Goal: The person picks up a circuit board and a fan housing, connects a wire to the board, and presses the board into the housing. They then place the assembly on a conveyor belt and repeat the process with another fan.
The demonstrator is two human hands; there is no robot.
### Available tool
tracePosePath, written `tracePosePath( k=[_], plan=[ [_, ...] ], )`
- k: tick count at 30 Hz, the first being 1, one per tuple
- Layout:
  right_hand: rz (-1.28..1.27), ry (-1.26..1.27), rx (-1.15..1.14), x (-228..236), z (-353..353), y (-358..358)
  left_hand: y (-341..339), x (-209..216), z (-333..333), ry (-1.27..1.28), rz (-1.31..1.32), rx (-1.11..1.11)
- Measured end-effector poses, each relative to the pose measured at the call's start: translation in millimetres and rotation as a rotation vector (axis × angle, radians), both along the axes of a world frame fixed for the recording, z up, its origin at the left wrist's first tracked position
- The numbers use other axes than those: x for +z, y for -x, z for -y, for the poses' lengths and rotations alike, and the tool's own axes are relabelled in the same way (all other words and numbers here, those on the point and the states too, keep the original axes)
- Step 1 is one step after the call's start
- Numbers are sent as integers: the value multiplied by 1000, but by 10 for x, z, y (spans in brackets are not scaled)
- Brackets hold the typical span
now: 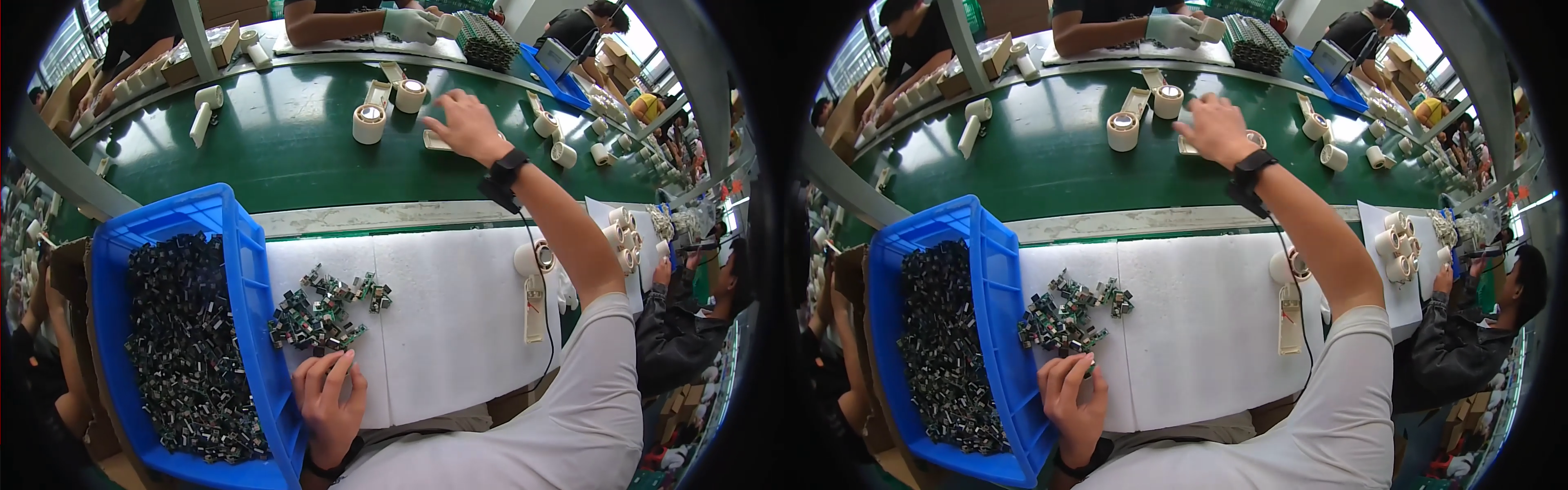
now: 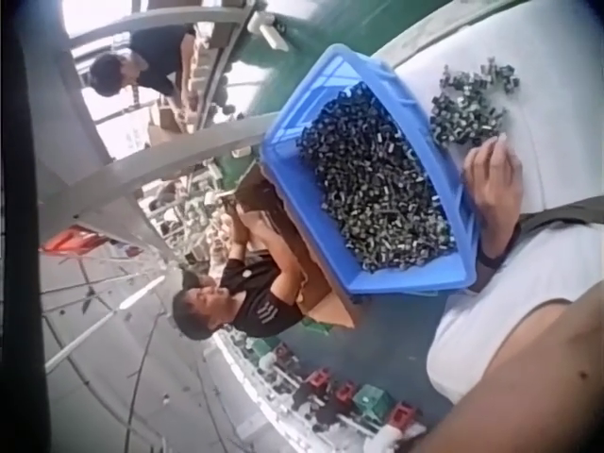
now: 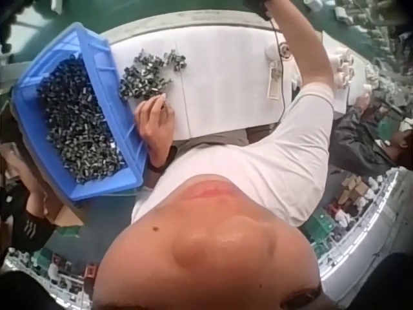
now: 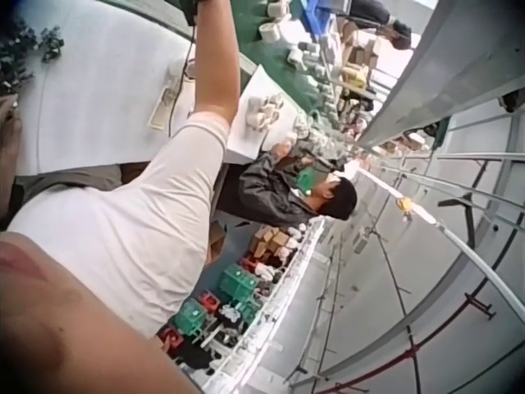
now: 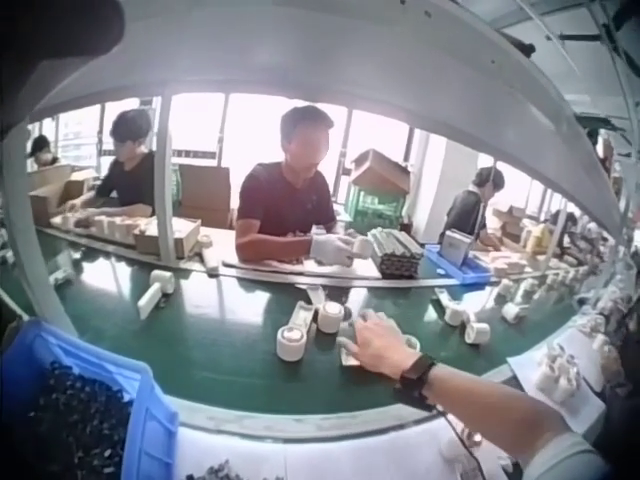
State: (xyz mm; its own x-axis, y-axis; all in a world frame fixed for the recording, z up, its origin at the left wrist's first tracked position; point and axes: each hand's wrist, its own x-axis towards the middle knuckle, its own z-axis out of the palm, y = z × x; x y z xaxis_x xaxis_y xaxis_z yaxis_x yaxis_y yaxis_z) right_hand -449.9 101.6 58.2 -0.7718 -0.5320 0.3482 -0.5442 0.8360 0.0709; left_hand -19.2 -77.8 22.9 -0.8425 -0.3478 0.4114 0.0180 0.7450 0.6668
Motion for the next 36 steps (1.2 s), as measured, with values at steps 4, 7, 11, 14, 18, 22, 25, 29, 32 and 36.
tracePosePath(
  k=[4,7,11,14,18,22,25,29,32,36],
  plan=[
    [340,64,-11,236,985,-314,-18,-42,1,3,-13,-34],
    [255,41,10,31,1184,-200,-34,-79,-29,31,-25,-39],
    [358,149,144,-18,1088,-244,-40,-51,-91,66,1,-35],
    [580,186,301,381,689,-576,-64,-74,-73,106,4,-64],
    [749,82,585,911,142,-1308,-62,-45,-29,146,-53,-64],
    [770,-127,694,1288,-497,-1972,-42,64,-66,50,-128,-136],
    [814,-304,532,1170,-727,-2401,-28,114,-108,-39,-89,-231],
    [461,-144,529,671,-885,-2714,22,148,-143,-27,-66,-275],
    [189,65,465,548,-860,-2898,-58,45,-177,-167,-16,-275],
    [316,201,228,460,-630,-3257,37,64,-407,-698,88,-116]
  ],
)
